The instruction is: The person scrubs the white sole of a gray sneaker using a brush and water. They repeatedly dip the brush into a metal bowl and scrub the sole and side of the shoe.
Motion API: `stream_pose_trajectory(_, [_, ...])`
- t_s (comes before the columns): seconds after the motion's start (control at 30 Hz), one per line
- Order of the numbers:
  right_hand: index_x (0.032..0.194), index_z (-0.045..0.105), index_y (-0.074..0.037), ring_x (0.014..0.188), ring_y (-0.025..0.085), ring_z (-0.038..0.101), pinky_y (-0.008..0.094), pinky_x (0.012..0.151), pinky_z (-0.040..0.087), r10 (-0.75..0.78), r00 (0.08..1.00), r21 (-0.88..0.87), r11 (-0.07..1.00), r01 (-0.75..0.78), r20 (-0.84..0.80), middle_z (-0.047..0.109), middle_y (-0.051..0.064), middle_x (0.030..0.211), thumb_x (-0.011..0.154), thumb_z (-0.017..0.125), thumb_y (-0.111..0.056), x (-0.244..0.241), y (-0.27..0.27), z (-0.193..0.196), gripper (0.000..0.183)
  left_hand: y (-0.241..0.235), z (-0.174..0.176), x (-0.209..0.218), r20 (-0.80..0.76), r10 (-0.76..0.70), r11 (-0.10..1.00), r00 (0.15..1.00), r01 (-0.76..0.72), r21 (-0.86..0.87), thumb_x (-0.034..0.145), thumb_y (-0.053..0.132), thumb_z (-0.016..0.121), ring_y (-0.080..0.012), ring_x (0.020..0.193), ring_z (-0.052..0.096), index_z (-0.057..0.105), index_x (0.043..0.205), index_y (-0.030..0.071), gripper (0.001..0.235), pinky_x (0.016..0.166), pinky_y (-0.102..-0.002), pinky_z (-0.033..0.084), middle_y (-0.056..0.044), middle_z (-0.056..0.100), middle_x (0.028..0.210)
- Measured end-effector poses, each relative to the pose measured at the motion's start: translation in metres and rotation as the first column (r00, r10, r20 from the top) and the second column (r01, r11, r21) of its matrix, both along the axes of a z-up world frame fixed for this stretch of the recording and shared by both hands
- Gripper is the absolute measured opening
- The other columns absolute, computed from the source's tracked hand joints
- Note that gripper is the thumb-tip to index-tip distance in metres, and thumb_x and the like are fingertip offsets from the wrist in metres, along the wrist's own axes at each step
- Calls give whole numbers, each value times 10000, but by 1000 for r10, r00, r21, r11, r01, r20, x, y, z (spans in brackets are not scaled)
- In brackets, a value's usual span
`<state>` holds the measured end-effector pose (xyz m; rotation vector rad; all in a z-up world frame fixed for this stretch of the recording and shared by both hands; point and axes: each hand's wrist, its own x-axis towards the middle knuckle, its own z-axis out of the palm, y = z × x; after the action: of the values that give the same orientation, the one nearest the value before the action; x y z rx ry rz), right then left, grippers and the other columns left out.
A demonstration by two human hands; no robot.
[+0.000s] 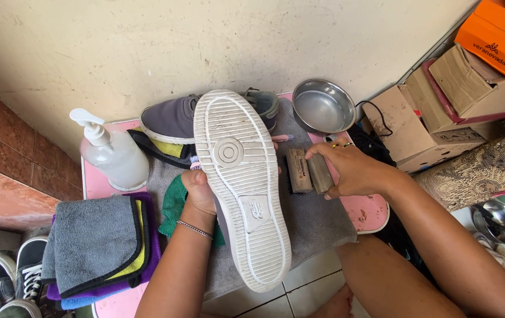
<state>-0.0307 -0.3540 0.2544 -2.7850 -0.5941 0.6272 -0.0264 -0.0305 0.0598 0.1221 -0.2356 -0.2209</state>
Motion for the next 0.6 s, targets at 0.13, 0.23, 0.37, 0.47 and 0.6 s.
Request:
stream_pose_trajectory(0.13, [1614, 512, -234, 1599, 495, 420, 599, 1313, 290, 84, 993, 42, 995, -87, 82, 502, 173, 1786, 636, 1091, -340, -7, 25, 37, 1141, -11, -24, -3, -47, 8, 999, 999, -6, 43, 626, 347, 687, -527, 1192, 783, 703, 1547, -39, 999, 1192, -772, 461, -343, 799, 1302])
stream_pose_trajectory(0.23, [1694, 473, -246, 1595, 567, 371, 688, 1294, 283, 126, 991, 15, 992, -127, 40, 429, 220, 1799, 621, 1129, -416, -5, 46, 35, 1269, -15, -39, 12, -52, 85, 992, 995, -79, 103, 793, 564, 737, -443, 1240, 783, 700, 1554, -13, 956, 1199, -756, 471, -286, 797, 1391])
stream_pose_trajectory(0.37, [1584, 523, -173, 1540, 456, 487, 631, 1229, 416, 217, 970, -140, 969, -201, 106, 622, 160, 1608, 679, 1037, -536, 8, 55, 10, 1103, -22, -36, 8, -80, 75, 992, 994, -66, 103, 871, 496, 730, -479, 1268, 766, 675, 1582, 2, 868, 1229, -755, 446, -298, 775, 1404])
stream_pose_trajectory(0.47, [1510, 620, -159, 1443, 458, 634, 607, 1171, 526, 83, 980, 73, 993, -97, 181, 722, 177, 1490, 595, 1077, -436, 4, 47, 27, 1060, -31, -11, -5, -96, 74, 983, 993, -57, 173, 877, 456, 720, -449, 1240, 780, 677, 1592, 30, 833, 1232, -727, 469, -292, 782, 1389])
stream_pose_trajectory(0.6, [1543, 620, -134, 1342, 395, 705, 465, 1071, 596, -292, 859, 510, 859, 43, 420, 726, 180, 1453, 668, 1068, -320, -3, 39, 72, 1001, -48, 22, -15, -74, 148, 960, 986, -125, 250, 899, 360, 722, -368, 1222, 798, 690, 1546, 53, 718, 1225, -659, 517, -246, 809, 1321])
